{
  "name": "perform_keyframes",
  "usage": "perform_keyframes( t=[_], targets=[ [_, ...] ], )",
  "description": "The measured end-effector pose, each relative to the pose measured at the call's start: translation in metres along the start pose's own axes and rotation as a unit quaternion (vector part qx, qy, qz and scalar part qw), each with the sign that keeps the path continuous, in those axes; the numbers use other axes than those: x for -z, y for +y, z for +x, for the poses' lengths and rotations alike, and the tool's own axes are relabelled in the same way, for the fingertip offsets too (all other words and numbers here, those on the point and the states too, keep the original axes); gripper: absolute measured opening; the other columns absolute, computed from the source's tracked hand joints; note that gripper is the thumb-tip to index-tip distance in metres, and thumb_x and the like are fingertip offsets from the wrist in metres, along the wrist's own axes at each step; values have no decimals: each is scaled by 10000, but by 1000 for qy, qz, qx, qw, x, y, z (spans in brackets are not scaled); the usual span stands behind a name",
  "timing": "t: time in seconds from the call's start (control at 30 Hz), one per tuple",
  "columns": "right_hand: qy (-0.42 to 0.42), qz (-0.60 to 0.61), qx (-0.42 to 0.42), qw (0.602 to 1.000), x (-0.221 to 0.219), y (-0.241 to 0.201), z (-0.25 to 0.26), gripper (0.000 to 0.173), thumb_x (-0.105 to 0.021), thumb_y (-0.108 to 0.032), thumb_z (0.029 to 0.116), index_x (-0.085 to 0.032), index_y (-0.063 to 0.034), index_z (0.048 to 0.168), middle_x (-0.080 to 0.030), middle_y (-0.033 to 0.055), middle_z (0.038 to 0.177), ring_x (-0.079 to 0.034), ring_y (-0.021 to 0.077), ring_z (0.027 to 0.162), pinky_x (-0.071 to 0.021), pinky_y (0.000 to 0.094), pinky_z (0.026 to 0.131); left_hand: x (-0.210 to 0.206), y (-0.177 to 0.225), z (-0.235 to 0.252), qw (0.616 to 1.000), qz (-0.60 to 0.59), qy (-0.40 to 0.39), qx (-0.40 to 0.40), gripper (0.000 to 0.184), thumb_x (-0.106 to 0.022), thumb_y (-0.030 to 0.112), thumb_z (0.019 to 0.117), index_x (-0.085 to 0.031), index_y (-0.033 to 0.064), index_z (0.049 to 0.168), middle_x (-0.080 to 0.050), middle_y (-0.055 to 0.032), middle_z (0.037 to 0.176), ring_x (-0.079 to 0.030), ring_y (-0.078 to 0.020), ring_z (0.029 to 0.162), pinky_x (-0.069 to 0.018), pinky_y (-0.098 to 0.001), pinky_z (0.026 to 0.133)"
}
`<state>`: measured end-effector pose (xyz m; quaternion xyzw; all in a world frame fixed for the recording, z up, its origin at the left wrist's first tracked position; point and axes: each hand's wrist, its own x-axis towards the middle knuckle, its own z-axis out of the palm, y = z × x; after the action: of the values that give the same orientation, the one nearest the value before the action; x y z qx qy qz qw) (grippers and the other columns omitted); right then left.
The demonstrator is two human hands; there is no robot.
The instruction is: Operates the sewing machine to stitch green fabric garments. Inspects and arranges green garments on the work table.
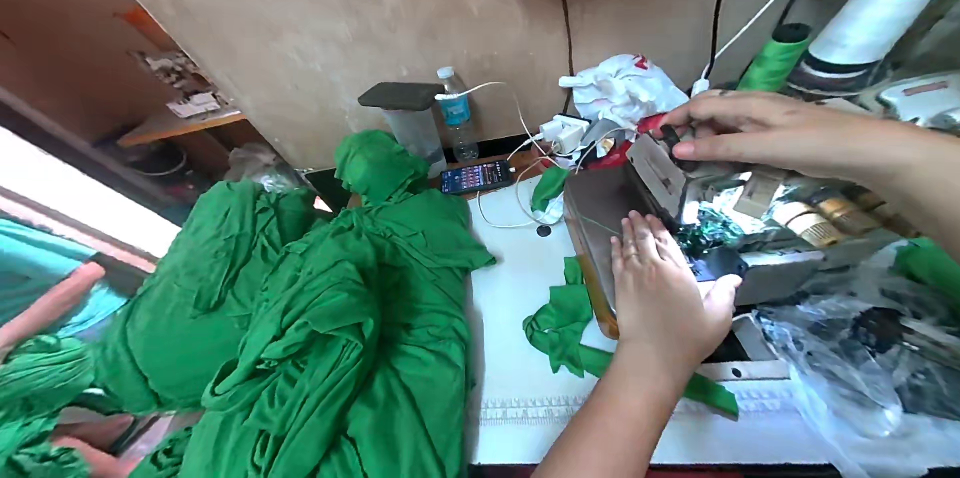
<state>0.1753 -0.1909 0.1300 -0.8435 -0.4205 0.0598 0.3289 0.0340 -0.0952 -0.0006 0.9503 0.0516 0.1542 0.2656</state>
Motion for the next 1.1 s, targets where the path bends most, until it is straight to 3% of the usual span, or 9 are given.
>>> perform_keyframes(
  t=[0.07, 0.2, 0.37, 0.57, 0.7, 0.8, 0.93, 1.0, 1.1],
  targets=[
    [2, 34, 2, 999, 0, 4, 0, 254, -632, -156, 977, -653, -54, 1208, -638, 96, 1088, -618, 181, 888, -527, 404, 783, 1, 0, 0, 1000, 4, -7, -1, 978, -626, 572, 924, -327, -133, 1533, -340, -293, 1606, -301, -361, 1532, -221, -485, 1247],
    [12, 94, 7, 995, -2, 8, 0, 272, -699, -44, 909, -633, -36, 1173, -601, 40, 747, -557, 104, 602, -486, 260, 576, 0, 2, -1, 1000, 13, -9, -1, 1010, -635, 584, 911, -312, -144, 1532, -328, -306, 1606, -287, -365, 1537, -214, -471, 1251],
    [14, 159, 14, 987, -3, 9, 0, 242, -704, 16, 869, -613, -53, 1082, -549, 15, 635, -508, 69, 498, -440, 197, 478, -3, 3, -1, 999, 32, -11, -1, 1008, -603, 595, 925, -296, -142, 1540, -318, -303, 1612, -277, -357, 1543, -201, -473, 1255],
    [35, 164, 29, 985, -4, 10, -1, 238, -730, 9, 831, -607, -78, 1016, -476, -20, 575, -440, 45, 449, -389, 174, 439, -10, 6, -1, 998, 57, 6, -17, 937, -556, 565, 949, -327, -128, 1536, -358, -291, 1598, -299, -351, 1536, -201, -478, 1253],
    [25, 168, 19, 985, -4, 8, -2, 212, -711, -11, 864, -595, -77, 1029, -502, -18, 602, -469, 39, 469, -417, 171, 453, -8, 6, -2, 998, 55, -7, -11, 907, -545, 564, 962, -346, -107, 1538, -377, -275, 1594, -307, -338, 1534, -192, -473, 1255],
    [-5, 162, -15, 987, -2, 5, -3, 211, -671, -43, 918, -601, -65, 1116, -585, 5, 733, -565, 58, 596, -505, 203, 571, -7, 6, -1, 998, 59, -17, -6, 869, -536, 572, 973, -394, -84, 1526, -414, -255, 1579, -331, -332, 1524, -200, -470, 1256],
    [-1, 133, -15, 991, -2, 3, -4, 337, -679, -119, 935, -606, -83, 1262, -632, 17, 830, -534, 50, 599, -458, 210, 547, -2, 5, -3, 997, 59, -41, -5, 869, -524, 580, 988, -389, -90, 1525, -400, -264, 1583, -310, -342, 1531, -198, -472, 1255],
    [13, 120, -9, 993, -3, -2, -7, 470, -681, -186, 934, -547, -104, 1376, -641, 12, 874, -518, 24, 610, -445, 196, 554, 3, -1, -6, 999, 7, -28, -29, 811, -595, 503, 986, -410, -84, 1515, -388, -259, 1593, -308, -350, 1530, -224, -502, 1246],
    [89, 101, 32, 990, -6, -5, -11, 466, -694, -254, 946, -560, -107, 1367, -655, 12, 925, -503, 9, 587, -435, 190, 532, 12, -28, -15, 986, -133, 42, -89, 664, -686, 284, 965, -463, -31, 1506, -442, -199, 1576, -361, -353, 1499, -273, -575, 1217]
  ],
)
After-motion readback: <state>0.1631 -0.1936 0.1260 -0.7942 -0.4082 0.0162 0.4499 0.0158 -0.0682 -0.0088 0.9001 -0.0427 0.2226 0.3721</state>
